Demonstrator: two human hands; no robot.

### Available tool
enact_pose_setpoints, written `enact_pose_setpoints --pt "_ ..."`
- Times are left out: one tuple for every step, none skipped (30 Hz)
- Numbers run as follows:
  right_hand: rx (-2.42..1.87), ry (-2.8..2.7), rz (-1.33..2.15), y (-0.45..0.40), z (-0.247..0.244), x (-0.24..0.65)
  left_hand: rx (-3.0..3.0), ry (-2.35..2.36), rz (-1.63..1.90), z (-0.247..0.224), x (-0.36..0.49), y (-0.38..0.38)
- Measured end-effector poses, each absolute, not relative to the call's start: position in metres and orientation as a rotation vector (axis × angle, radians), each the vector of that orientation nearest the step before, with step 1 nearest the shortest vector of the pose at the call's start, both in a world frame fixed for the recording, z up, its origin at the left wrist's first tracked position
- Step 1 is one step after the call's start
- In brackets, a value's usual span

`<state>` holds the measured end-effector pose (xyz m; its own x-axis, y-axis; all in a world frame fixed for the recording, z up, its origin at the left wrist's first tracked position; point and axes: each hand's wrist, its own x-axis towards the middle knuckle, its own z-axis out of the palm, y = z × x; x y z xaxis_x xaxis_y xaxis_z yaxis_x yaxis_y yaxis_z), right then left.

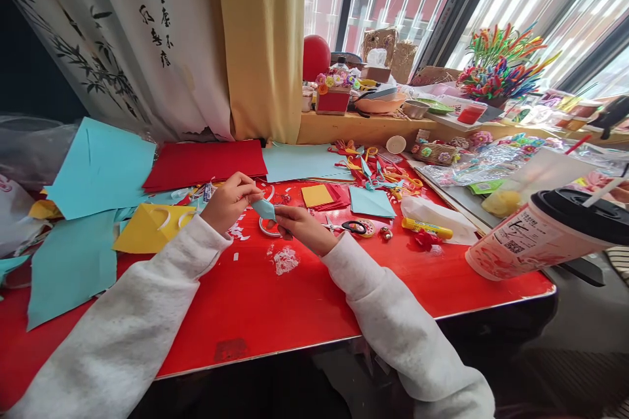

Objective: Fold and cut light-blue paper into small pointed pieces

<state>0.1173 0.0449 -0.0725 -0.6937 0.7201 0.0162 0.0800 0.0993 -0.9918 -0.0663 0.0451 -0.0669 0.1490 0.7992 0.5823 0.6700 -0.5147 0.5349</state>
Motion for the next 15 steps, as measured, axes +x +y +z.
enact_pose_setpoints --pt "-0.779 -1.876 1.639 0.0447 -0.0723 0.1172 2.270 1.460 1.311 -0.0677 -0.0662 0.0453" --pt "-0.777 -1.879 1.642 0.0447 -0.0725 0.1172 2.282 1.459 1.319 -0.0683 -0.0662 0.0455" --pt "-0.775 -1.881 1.644 0.0450 -0.0730 0.1171 2.298 1.458 1.325 -0.0688 -0.0664 0.0458" --pt "-0.773 -1.879 1.646 0.0454 -0.0737 0.1170 2.316 1.457 1.331 -0.0693 -0.0667 0.0462" --pt "-0.769 -1.875 1.649 0.0458 -0.0745 0.1168 2.331 1.454 1.335 -0.0696 -0.0670 0.0465" --pt "-0.764 -1.870 1.651 0.0462 -0.0753 0.1167 2.345 1.449 1.339 -0.0699 -0.0673 0.0468" --pt "-0.762 -1.865 1.652 0.0466 -0.0758 0.1166 2.355 1.443 1.343 -0.0700 -0.0674 0.0470" --pt "-0.764 -1.858 1.654 0.0468 -0.0762 0.1165 2.360 1.437 1.349 -0.0700 -0.0675 0.0470" --pt "-0.768 -1.851 1.656 0.0468 -0.0762 0.1165 2.360 1.434 1.353 -0.0699 -0.0675 0.0469" --pt "-0.772 -1.845 1.660 0.0468 -0.0760 0.1166 2.357 1.432 1.355 -0.0696 -0.0675 0.0466" --pt "-0.775 -1.840 1.667 0.0465 -0.0756 0.1166 2.352 1.433 1.354 -0.0691 -0.0675 0.0463" --pt "-0.777 -1.834 1.675 0.0462 -0.0750 0.1167 2.341 1.437 1.353 -0.0685 -0.0676 0.0460" --pt "-0.777 -1.828 1.683 0.0457 -0.0745 0.1167 2.323 1.442 1.353 -0.0679 -0.0679 0.0456" --pt "-0.775 -1.820 1.691 0.0452 -0.0739 0.1167 2.301 1.442 1.355 -0.0672 -0.0682 0.0453" --pt "-0.775 -1.812 1.699 0.0447 -0.0734 0.1166 2.274 1.439 1.361 -0.0666 -0.0687 0.0451"
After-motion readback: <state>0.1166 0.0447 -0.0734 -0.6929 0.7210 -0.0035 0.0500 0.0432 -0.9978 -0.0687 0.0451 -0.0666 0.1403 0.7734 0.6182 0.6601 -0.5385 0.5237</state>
